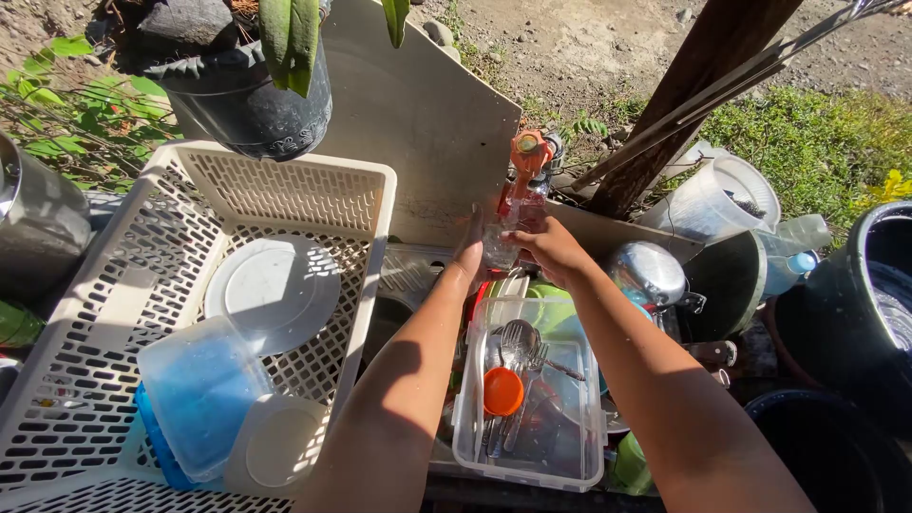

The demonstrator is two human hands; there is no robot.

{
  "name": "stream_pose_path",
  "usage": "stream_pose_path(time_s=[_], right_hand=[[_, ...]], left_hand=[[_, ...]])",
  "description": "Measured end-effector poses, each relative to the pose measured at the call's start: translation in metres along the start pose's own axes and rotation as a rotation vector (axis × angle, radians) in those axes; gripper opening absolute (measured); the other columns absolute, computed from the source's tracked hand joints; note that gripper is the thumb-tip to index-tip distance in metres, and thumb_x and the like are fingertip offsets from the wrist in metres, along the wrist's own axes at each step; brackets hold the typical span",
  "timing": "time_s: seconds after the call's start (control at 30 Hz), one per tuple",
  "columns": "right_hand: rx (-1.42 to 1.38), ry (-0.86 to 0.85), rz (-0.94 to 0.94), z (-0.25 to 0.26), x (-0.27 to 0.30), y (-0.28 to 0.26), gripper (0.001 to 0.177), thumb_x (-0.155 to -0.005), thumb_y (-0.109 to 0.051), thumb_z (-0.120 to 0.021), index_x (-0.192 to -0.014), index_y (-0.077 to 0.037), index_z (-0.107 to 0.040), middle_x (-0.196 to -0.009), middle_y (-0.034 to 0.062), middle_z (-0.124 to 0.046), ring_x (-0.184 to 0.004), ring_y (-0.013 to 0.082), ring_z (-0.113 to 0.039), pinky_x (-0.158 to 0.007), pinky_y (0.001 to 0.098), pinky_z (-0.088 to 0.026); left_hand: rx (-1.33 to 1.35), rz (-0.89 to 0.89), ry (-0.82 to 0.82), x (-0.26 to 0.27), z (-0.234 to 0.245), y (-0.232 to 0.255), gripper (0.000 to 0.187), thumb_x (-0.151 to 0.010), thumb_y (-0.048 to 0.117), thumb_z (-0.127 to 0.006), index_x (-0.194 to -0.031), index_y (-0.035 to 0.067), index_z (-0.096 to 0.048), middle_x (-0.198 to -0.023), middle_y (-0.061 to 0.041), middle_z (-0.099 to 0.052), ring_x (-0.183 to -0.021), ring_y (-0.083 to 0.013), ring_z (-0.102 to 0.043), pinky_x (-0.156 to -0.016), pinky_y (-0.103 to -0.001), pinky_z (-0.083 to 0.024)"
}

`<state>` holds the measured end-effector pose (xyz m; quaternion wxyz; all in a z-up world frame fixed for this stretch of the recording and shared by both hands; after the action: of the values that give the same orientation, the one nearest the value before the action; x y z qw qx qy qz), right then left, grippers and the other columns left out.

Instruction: Wash and rinse dishes, cups, and utensils in an outdoor sink and place them in a drying rack.

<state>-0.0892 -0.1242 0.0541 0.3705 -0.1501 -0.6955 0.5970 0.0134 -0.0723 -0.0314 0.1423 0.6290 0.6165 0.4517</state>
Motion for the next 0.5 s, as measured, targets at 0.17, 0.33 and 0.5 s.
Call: stream_pose_path(time_s=[0.17, 0.33, 0.5], right_hand=[[-0.008, -0.079, -0.053, -0.001, -0.01, 0.015, 0.033, -0.089, -0.022, -0.075, -0.119, -0.007, -0.071, -0.11, 0.0026, -0.074, -0.097, 0.0155, -0.068, -0.083, 0.0393, -0.055], [-0.102, -0.057, -0.183, 0.0, -0.018, 0.032, 0.035, -0.097, -0.035, -0.063, -0.123, -0.013, -0.07, -0.113, 0.0016, -0.073, -0.099, 0.0205, -0.067, -0.088, 0.0441, -0.055], [-0.39, -0.07, -0.286, -0.016, -0.019, 0.036, 0.033, -0.1, -0.034, -0.058, -0.123, -0.011, -0.064, -0.112, 0.0061, -0.07, -0.102, 0.0248, -0.068, -0.092, 0.0489, -0.054]], left_hand=[[-0.131, 0.005, 0.116, 0.016, 0.003, 0.003, 0.094, -0.077, 0.09, -0.034, -0.143, 0.026, -0.055, -0.124, -0.001, -0.068, -0.103, -0.0198, -0.068, -0.073, -0.05, -0.058], [-0.213, 0.035, 0.159, 0.021, 0.01, 0.005, 0.08, -0.087, 0.08, -0.049, -0.138, 0.02, -0.061, -0.111, -0.007, -0.07, -0.093, -0.022, -0.065, -0.063, -0.041, -0.053], [-0.393, -0.225, 0.204, 0.032, 0.008, 0.038, 0.047, -0.086, 0.051, -0.067, -0.119, 0.018, -0.07, -0.107, -0.003, -0.072, -0.091, -0.0138, -0.069, -0.067, -0.032, -0.061]])
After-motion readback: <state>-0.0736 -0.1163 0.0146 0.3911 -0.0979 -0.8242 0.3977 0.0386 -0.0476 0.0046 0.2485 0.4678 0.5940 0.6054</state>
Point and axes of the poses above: each hand's wrist, its own x-axis away from the middle knuckle, its own z-axis out of the back of the hand, y = z × x, the point moved 8 cm from there along -x, towards the middle knuckle
